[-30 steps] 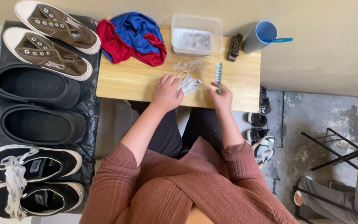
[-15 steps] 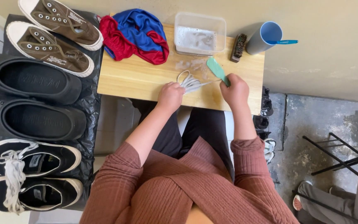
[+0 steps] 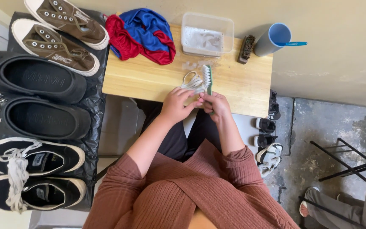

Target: The person wipes a brown canvas sneaker with a blue and red cloth, then scrubs the white shoelaces with a green brush and soapy water. The cleaned shoe and laces are placed on a nearby shoe rack.

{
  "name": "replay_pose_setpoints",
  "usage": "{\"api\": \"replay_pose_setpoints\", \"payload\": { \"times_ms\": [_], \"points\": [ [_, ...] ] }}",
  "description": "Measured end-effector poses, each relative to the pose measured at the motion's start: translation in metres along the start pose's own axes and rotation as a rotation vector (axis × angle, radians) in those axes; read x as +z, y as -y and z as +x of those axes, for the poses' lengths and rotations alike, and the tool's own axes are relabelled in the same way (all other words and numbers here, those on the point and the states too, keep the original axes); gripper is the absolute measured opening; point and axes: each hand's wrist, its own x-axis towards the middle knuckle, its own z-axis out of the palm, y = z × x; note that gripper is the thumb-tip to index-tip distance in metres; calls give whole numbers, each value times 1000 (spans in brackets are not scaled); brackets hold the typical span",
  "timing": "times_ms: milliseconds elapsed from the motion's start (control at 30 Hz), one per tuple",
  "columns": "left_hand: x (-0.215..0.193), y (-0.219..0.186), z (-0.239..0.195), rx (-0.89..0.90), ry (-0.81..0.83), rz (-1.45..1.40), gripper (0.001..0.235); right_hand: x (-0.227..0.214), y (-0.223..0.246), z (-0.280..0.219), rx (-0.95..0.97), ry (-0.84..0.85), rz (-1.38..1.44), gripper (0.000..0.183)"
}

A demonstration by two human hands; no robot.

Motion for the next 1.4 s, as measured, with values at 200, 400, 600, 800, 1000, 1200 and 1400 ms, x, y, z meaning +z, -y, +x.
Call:
{"api": "replay_pose_setpoints", "payload": {
  "times_ms": [200,400,600,800,1000,1200,1400],
  "points": [
    [7,4,-3,-159,-7,-157,11,7,-12,-6,-16,-31,5,17],
    [-10,-25,6,-288,23,-263,22,15,-16,-3,17,-31,61,18],
    [8,17,-13,-253,-11,-61,14,33,0,-17,-59,-165,-43,21],
    [-3,55,-21,74,184,362,16,5,16,7,-374,-332,-709,32],
    [-3,65,-28,158,232,487,20,16,0,-25,-671,-295,-1386,41],
    [-9,36,-23,23,251,591,36,-8,-21,-18,-959,-444,-1506,38],
    [0,21,-13,-29,279,497,62,-8,10,-5,-730,-382,-1213,41]
  ]
}}
